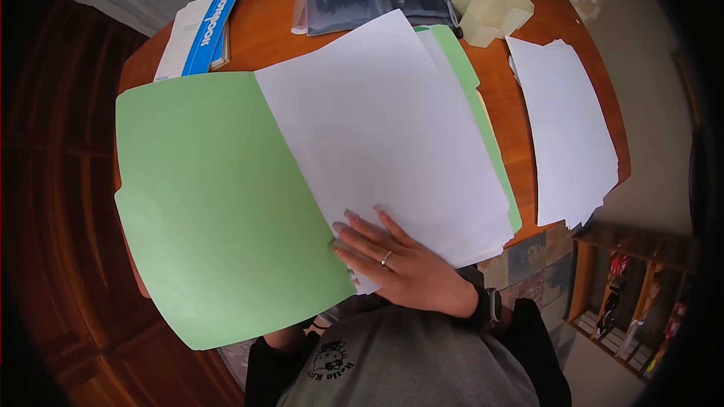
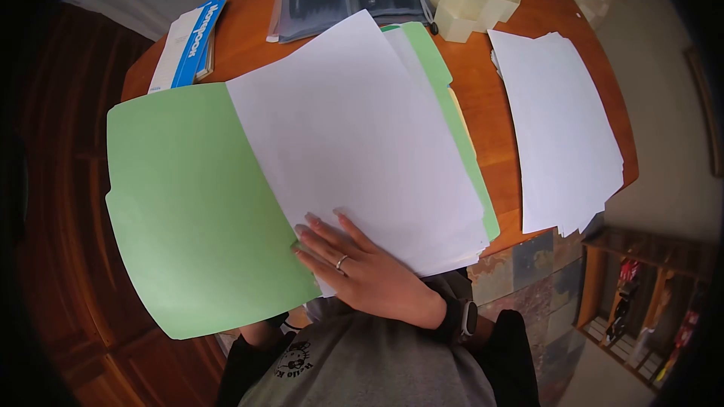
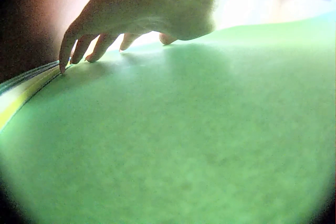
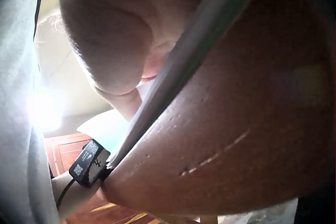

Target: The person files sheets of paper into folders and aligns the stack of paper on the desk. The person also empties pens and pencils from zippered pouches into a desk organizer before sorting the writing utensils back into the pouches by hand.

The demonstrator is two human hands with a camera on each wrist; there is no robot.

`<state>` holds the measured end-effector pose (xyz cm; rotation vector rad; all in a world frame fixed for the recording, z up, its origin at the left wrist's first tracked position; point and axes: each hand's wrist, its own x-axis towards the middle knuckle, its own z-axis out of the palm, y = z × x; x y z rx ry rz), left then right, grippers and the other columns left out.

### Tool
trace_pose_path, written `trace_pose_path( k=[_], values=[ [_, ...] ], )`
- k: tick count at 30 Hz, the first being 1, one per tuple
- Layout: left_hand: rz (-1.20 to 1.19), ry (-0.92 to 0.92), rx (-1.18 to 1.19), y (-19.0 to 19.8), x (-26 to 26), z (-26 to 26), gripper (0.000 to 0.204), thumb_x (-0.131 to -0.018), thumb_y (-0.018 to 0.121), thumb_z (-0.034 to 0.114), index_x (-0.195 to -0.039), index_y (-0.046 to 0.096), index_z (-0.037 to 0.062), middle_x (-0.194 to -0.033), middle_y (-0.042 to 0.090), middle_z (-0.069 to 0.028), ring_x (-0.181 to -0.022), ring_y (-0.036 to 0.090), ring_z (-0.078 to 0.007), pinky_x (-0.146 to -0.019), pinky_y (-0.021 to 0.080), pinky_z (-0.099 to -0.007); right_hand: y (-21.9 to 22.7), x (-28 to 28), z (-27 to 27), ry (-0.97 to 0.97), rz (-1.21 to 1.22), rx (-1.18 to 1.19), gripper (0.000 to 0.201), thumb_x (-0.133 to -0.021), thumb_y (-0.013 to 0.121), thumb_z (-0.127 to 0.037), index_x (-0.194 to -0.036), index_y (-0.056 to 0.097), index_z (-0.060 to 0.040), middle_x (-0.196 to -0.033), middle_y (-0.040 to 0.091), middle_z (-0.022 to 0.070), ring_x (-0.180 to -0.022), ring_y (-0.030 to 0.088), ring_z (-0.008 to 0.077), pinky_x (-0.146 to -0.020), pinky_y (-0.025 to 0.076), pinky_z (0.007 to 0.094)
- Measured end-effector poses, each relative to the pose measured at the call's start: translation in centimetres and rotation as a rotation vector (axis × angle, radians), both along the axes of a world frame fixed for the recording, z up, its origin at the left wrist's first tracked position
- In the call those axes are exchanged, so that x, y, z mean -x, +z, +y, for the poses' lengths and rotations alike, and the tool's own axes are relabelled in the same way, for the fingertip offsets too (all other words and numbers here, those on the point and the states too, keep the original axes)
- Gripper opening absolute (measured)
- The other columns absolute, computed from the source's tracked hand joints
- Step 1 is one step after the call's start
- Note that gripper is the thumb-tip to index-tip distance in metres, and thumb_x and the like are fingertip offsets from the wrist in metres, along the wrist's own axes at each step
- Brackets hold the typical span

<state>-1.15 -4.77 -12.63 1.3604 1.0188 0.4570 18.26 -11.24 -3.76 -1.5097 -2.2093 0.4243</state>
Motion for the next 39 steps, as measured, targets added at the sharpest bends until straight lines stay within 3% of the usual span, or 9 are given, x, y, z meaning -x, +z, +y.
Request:
trace_pose_path(
  k=[2, 6, 11, 12, 15, 21, 28, 34, 39],
  values=[
    [0.008, -0.004, -0.009, 0.0, -0.1, -0.1, 0.035, -0.093, 0.042, 0.023, -0.121, 0.043, 0.0011, -0.114, 0.047, -0.0096, -0.101, 0.044, -0.0168, -0.083, 0.037, -0.0307, 0.3, 0.0, -0.1, 0.090, 0.298, 0.077, 0.054, -0.080, 0.062, -0.014, -0.130, 0.044, -0.0045, -0.138, 0.040, 0.0102, -0.130, 0.036, 0.0239, -0.108, 0.028, 0.0442],
    [0.013, -0.034, -0.025, -0.2, -1.0, -0.1, 0.035, -0.094, 0.042, 0.023, -0.121, 0.044, 0.0012, -0.114, 0.048, -0.0095, -0.100, 0.045, -0.0166, -0.083, 0.037, -0.0306, 1.4, -1.3, -0.8, 0.105, 0.464, 0.108, 0.055, -0.081, 0.061, -0.024, -0.131, 0.044, -0.0080, -0.135, 0.043, 0.0090, -0.129, 0.036, 0.0246, -0.108, 0.028, 0.0425],
    [0.027, -0.086, -0.043, -0.4, -2.1, -0.4, 0.035, -0.094, 0.041, 0.023, -0.121, 0.044, 0.0012, -0.113, 0.048, -0.0094, -0.099, 0.045, -0.0164, -0.082, 0.038, -0.0304, 3.0, -9.4, -3.6, -0.576, 0.155, -0.084, 0.040, -0.075, 0.068, -0.013, -0.114, 0.061, -0.0114, -0.122, 0.055, 0.0099, -0.115, 0.050, 0.0272, -0.099, 0.040, 0.0378],
    [0.030, -0.097, -0.047, -0.4, -2.3, -0.4, 0.035, -0.094, 0.041, 0.023, -0.120, 0.044, 0.0013, -0.113, 0.048, -0.0093, -0.099, 0.045, -0.0164, -0.082, 0.038, -0.0304, 3.5, -10.5, -4.2, -0.803, 0.177, -0.015, 0.042, -0.077, 0.067, -0.015, -0.118, 0.058, -0.0118, -0.128, 0.050, 0.0117, -0.120, 0.044, 0.0321, -0.101, 0.036, 0.0407],
    [0.039, -0.129, -0.057, -0.5, -3.0, -0.8, 0.035, -0.094, 0.041, 0.024, -0.120, 0.044, 0.0013, -0.112, 0.048, -0.0093, -0.098, 0.045, -0.0163, -0.081, 0.038, -0.0303, 0.7, -14.0, -6.6, -1.125, -0.370, 0.078, 0.053, -0.085, 0.059, -0.026, -0.134, 0.042, -0.0157, -0.143, 0.031, 0.0123, -0.135, 0.020, 0.0337, -0.106, 0.018, 0.0539],
    [0.069, -0.177, -0.077, -0.7, -3.8, -1.8, 0.034, -0.094, 0.041, 0.024, -0.120, 0.044, 0.0014, -0.111, 0.049, -0.0091, -0.097, 0.046, -0.0161, -0.080, 0.038, -0.0301, -3.0, -15.8, -7.8, -1.182, -0.347, 0.010, 0.051, -0.090, 0.051, -0.035, -0.135, 0.040, -0.0148, -0.145, 0.029, 0.0129, -0.136, 0.015, 0.0364, -0.108, 0.007, 0.0549],
    [0.111, -0.161, -0.130, -0.3, -3.1, -2.3, 0.034, -0.094, 0.041, 0.024, -0.119, 0.045, 0.0016, -0.110, 0.049, -0.0089, -0.096, 0.046, -0.0158, -0.079, 0.039, -0.0298, -2.4, -15.5, -6.8, -1.194, -0.322, 0.075, 0.053, -0.084, 0.054, -0.012, -0.134, 0.037, -0.0092, -0.142, 0.032, 0.0165, -0.134, 0.018, 0.0426, -0.104, 0.017, 0.0608],
    [0.150, -0.141, -0.164, -0.2, -1.9, -2.6, 0.034, -0.094, 0.041, 0.024, -0.119, 0.045, 0.0017, -0.109, 0.049, -0.0088, -0.094, 0.047, -0.0156, -0.078, 0.039, -0.0297, -0.4, -14.4, -7.1, -1.006, -0.108, 0.162, 0.066, -0.077, 0.052, 0.001, -0.137, 0.029, -0.0078, -0.140, 0.034, 0.0187, -0.132, 0.019, 0.0436, -0.104, 0.015, 0.0618],
    [0.180, -0.124, -0.189, -0.3, -0.5, -2.6, 0.034, -0.094, 0.041, 0.025, -0.119, 0.045, 0.0018, -0.109, 0.050, -0.0086, -0.093, 0.047, -0.0154, -0.077, 0.040, -0.0295, -0.8, -15.0, -8.1, -1.031, 0.074, 0.201, 0.072, -0.072, 0.054, 0.004, -0.138, 0.029, -0.0091, -0.143, 0.028, 0.0168, -0.133, 0.017, 0.0420, -0.106, 0.014, 0.0597]
  ],
)
